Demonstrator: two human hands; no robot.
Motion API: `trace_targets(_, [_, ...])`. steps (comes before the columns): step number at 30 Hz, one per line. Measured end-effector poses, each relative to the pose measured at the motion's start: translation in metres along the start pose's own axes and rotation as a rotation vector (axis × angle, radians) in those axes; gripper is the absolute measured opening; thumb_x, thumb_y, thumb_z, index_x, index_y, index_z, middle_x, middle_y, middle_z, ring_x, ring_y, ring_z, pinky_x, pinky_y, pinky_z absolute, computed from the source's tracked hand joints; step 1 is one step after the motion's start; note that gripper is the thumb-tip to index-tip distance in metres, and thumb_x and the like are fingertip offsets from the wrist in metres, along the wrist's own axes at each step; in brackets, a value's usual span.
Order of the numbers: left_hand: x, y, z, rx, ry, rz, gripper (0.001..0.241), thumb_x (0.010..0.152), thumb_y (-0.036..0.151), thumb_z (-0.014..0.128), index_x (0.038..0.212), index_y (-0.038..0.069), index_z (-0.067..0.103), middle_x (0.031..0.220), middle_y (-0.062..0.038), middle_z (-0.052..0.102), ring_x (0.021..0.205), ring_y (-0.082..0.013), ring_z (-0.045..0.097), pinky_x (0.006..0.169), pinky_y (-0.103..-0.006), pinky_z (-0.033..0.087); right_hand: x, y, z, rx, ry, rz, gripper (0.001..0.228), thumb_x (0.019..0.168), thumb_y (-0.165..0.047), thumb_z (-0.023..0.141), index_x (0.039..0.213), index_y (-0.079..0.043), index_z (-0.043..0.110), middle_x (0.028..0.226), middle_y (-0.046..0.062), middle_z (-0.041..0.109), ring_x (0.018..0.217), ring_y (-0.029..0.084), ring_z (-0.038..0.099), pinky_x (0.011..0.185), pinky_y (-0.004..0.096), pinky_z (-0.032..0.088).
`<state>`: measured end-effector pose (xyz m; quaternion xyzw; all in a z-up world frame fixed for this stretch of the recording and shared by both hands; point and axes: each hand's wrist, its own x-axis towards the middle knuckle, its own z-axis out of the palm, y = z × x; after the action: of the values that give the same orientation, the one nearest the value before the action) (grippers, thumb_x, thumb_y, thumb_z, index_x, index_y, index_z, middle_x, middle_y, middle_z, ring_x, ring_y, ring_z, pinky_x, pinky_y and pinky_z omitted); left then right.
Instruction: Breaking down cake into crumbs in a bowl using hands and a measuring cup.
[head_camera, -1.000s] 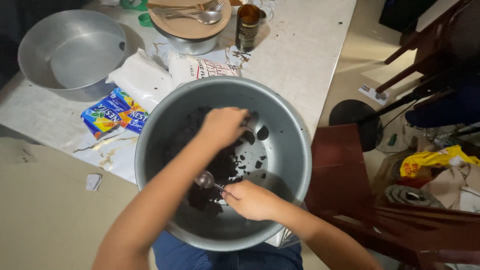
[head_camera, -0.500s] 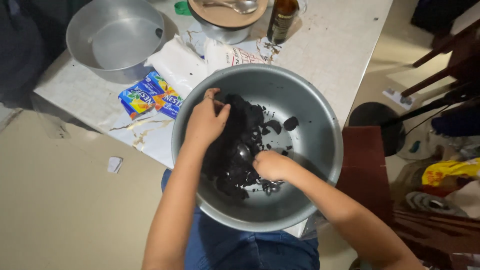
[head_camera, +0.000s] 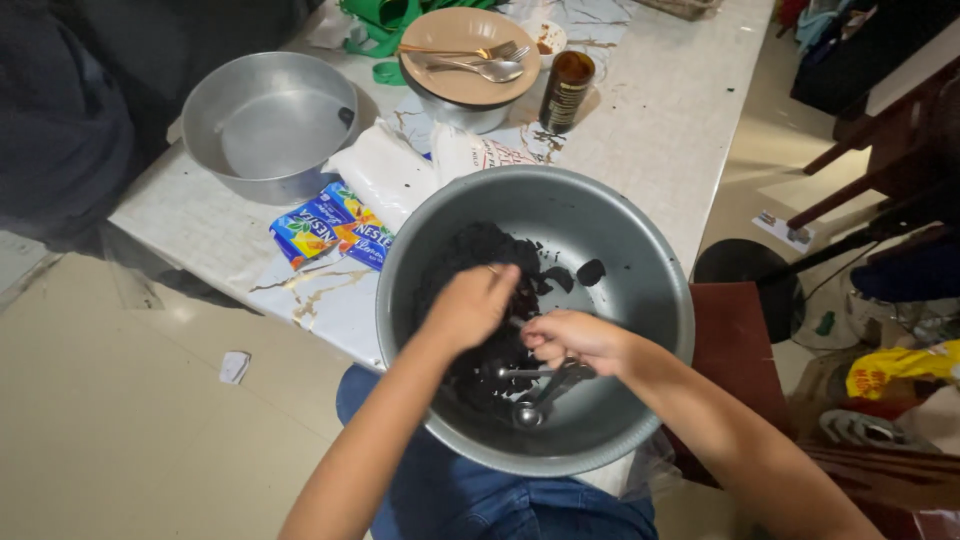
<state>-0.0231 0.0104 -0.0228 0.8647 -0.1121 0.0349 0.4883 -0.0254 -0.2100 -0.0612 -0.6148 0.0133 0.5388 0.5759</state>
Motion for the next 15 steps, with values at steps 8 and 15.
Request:
trace_targets(8, [-0.010,0.047,0.012,0.278,0.044,0.223,0.040,0.099,0.035,0.055,0.080,0.004,0.072,0.081,-0.016,0.069,0.084,-0.0380,0.068,0.074,-0.0491,0.053,-0.013,0.018,0.021,0.211,0.080,-0.231,0.025,0.103,-0.021,0.044,0.080,-0.012,0.049,0.063,-0.006,0.034,0.047,0.006,0.025,0.045,0.026,0.024])
trace_targets(15, [0.007,0.034,0.024,0.052,0.012,-0.112,0.038,0.108,0.031,0.043,0.123,0.012,0.072,0.119,-0.012,0.074,0.115,-0.0342,0.068,0.098,-0.0450,0.051,0.001,0.028,0.033,0.164,0.037,-0.346,0.020,0.103,-0.019,0.043,0.087,-0.009,0.050,0.059,-0.005,0.033,0.045,0.007,0.028,0.042,0.026,0.027])
